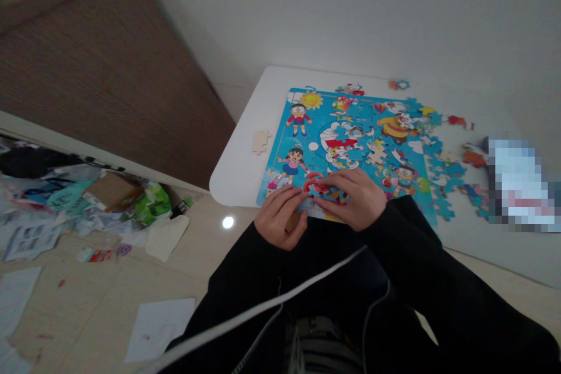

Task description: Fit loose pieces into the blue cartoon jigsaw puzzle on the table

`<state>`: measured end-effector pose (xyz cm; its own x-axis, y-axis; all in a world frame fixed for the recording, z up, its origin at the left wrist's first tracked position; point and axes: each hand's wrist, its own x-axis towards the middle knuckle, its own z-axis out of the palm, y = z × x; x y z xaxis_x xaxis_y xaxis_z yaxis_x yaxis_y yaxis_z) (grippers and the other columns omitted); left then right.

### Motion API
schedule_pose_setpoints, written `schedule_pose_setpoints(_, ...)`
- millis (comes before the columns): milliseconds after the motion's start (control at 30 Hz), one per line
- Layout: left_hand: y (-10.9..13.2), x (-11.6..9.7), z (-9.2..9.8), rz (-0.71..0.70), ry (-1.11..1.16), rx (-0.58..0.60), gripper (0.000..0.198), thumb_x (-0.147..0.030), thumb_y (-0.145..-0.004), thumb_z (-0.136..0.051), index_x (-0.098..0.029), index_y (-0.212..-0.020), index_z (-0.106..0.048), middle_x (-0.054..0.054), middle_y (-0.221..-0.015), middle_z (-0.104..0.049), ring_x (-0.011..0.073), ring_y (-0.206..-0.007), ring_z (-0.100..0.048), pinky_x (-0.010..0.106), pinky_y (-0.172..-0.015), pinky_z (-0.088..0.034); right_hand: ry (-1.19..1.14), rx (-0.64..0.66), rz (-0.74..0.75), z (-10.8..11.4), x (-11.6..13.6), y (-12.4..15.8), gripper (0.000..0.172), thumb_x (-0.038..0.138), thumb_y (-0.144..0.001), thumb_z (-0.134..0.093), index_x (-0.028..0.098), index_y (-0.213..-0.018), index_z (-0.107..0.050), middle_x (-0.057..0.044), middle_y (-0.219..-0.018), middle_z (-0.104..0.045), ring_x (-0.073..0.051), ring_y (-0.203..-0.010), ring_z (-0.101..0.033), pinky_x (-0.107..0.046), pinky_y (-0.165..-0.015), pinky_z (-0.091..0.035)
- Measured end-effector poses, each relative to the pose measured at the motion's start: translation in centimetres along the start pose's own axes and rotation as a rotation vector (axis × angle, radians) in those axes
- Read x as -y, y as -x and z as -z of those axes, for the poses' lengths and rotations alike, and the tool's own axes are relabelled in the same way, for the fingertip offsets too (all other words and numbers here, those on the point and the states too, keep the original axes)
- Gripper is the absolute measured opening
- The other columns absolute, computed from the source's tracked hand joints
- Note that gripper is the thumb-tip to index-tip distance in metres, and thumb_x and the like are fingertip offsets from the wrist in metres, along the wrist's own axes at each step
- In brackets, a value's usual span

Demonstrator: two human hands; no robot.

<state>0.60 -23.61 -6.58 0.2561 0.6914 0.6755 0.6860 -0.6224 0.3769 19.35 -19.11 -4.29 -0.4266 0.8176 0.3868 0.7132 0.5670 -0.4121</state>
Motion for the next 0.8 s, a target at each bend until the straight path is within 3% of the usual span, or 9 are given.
schedule_pose_setpoints(167,0.0,-0.1,0.0,0.012,-0.025,0.007,0.033,-0.016,-0.079,-0.054,-0.015,-0.111,-0.059,0.009,-0.103,-0.065,0.0216,-0.101,-0.06,0.035,-0.089,-0.051,0.033,0.044,0.036,-0.1,0.1,-0.4,0.028,0.046,-0.082,-0.056,0.026,-0.096,-0.068,-0.004,-0.087,-0.068,-0.019,-0.084,-0.06,-0.031,-0.072,-0.046)
schedule_pose_setpoints(333,0.1,-0.1,-0.2,-0.069,-0.084,0.056,0.031,-0.019,-0.08,-0.054,-0.013,-0.11,-0.06,0.011,-0.11,-0.064,0.024,-0.106,-0.058,0.038,-0.091,-0.05,0.105,0.051,0.062,0.5,0.0,-1.2,0.027,0.027,-0.089,-0.046,0.022,-0.103,-0.068,-0.003,-0.103,-0.068,-0.021,-0.092,-0.057,-0.034,-0.08,-0.047)
schedule_pose_setpoints(633,0.0,-0.1,-0.3,-0.089,-0.037,-0.006,0.015,-0.016,-0.079,-0.058,-0.014,-0.092,-0.066,0.008,-0.096,-0.069,0.0215,-0.092,-0.064,0.035,-0.081,-0.054,0.125,0.088,0.125,0.2,-0.1,-0.8,0.022,0.023,-0.085,-0.051,0.024,-0.095,-0.071,-0.004,-0.094,-0.069,-0.02,-0.084,-0.055,-0.034,-0.075,-0.049)
schedule_pose_setpoints(800,-0.1,-0.2,-0.3,-0.079,-0.032,-0.021,0.011,-0.015,-0.078,-0.061,-0.014,-0.088,-0.065,0.009,-0.093,-0.07,0.0214,-0.089,-0.065,0.034,-0.079,-0.054,0.168,0.004,0.157,0.2,-0.1,-1.0,0.02,0.026,-0.085,-0.053,0.024,-0.089,-0.072,-0.003,-0.098,-0.069,-0.021,-0.088,-0.053,-0.032,-0.076,-0.048)
